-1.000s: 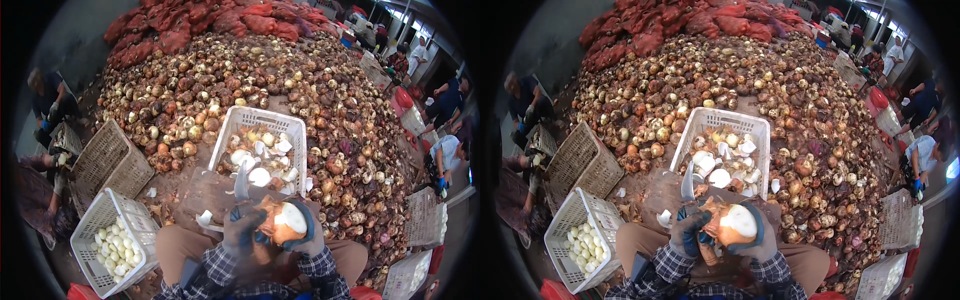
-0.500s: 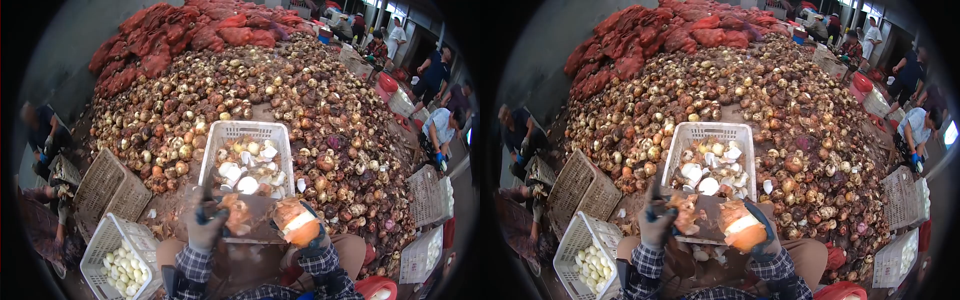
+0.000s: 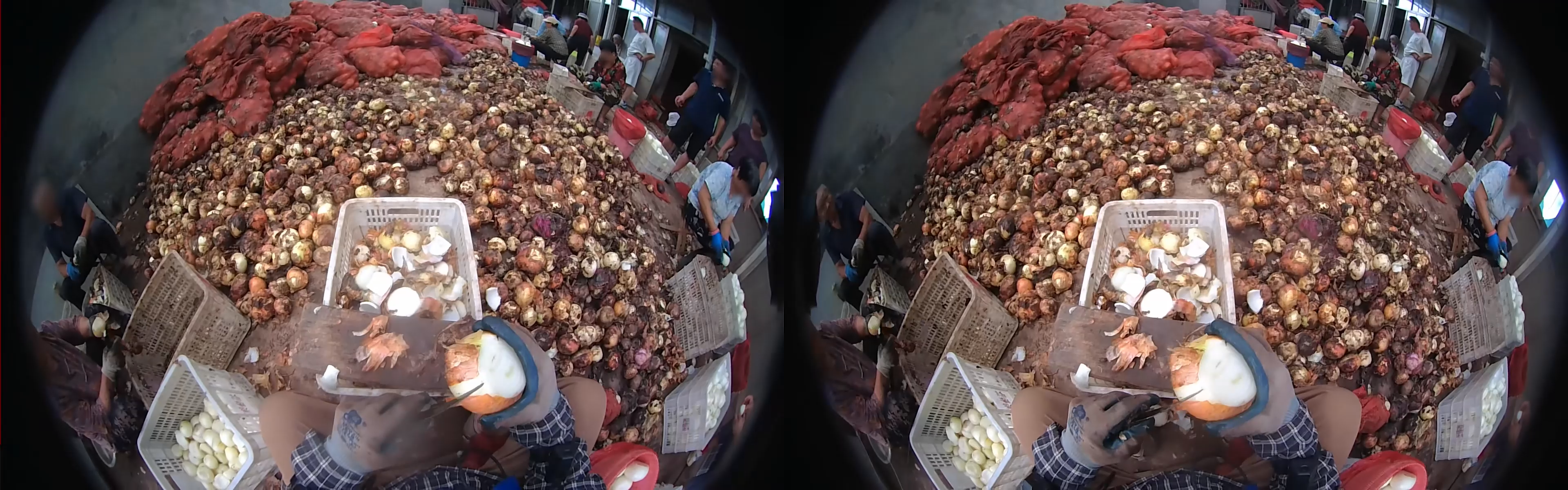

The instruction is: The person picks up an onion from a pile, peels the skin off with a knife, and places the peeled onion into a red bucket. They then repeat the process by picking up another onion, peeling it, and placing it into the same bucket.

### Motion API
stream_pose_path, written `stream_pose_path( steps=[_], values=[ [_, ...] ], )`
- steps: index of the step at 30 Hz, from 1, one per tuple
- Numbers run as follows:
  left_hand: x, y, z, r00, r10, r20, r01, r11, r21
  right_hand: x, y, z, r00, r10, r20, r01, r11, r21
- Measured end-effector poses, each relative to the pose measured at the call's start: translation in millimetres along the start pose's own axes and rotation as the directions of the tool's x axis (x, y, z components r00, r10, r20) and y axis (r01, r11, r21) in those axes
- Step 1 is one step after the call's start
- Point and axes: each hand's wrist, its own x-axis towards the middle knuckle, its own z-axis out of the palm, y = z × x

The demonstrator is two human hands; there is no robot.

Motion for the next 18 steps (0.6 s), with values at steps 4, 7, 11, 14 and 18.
stream_pose_path(
  steps=[4,7,11,14,18],
  values=[
    [2.0,6.2,-3.3,0.997,-0.054,0.054,0.053,0.998,0.02,0.2,-3.0,-5.6,0.999,-0.019,0.03,0.022,0.996,-0.09],
    [7.6,16.7,-6.9,0.978,-0.155,0.138,0.14,0.984,0.109,1.0,-11.9,-5.6,0.999,-0.004,0.037,0.013,0.973,-0.23],
    [9.0,22.3,-10.7,0.991,-0.109,0.073,0.1,0.988,0.114,-3.8,4.0,-1.4,0.997,-0.043,-0.061,0.039,0.997,-0.06],
    [3.9,22.0,-14.7,0.986,-0.141,0.093,0.138,0.99,0.04,-3.8,8.4,11.9,0.969,0.09,-0.228,-0.104,0.993,-0.05],
    [-2.5,14.8,-8.0,0.995,-0.09,0.034,0.086,0.989,0.117,-7.9,29.2,4.6,0.96,0.198,-0.197,-0.118,0.927,0.356]
  ],
)
